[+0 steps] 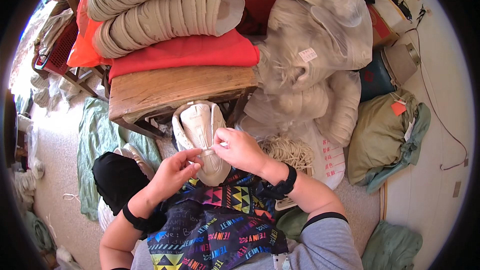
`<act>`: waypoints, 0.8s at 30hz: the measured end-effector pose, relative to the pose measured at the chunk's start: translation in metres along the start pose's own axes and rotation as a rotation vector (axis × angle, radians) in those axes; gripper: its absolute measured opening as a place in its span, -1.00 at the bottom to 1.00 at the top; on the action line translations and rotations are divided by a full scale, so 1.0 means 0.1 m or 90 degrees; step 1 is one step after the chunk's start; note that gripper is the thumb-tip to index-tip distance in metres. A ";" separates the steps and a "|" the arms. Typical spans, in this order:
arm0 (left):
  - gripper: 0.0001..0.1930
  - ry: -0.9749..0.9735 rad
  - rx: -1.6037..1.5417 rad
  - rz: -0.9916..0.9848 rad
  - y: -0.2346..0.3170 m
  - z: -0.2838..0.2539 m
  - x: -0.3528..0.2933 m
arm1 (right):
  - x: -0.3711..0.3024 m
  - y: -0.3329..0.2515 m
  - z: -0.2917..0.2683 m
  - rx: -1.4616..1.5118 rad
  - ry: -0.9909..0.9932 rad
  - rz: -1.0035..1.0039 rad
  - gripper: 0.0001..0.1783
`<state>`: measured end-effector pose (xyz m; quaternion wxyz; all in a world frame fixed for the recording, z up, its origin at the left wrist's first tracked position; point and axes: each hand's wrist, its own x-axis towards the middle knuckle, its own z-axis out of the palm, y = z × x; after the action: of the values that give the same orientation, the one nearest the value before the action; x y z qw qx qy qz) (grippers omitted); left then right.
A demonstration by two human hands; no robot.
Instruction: Lacing a shoe by hand in a shoe manufacturing environment.
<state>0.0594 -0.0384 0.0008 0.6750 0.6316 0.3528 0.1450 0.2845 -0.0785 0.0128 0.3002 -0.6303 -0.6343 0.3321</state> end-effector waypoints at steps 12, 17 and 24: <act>-0.61 -0.042 -0.056 -0.006 -0.03 -0.03 0.04 | 0.03 0.15 0.06 0.123 -0.039 0.028 -0.86; -0.61 -0.053 -0.077 0.008 -0.03 -0.02 0.05 | 0.04 0.25 0.06 0.194 -0.072 0.023 -0.83; -0.60 -0.073 -0.065 -0.007 -0.05 -0.05 0.09 | -0.03 0.18 0.14 0.089 0.005 -0.026 -0.80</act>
<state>0.0609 -0.0293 -0.0065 0.7259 0.6020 0.3092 0.1231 0.2837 -0.0829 -0.0100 0.3528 -0.5959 -0.6212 0.3666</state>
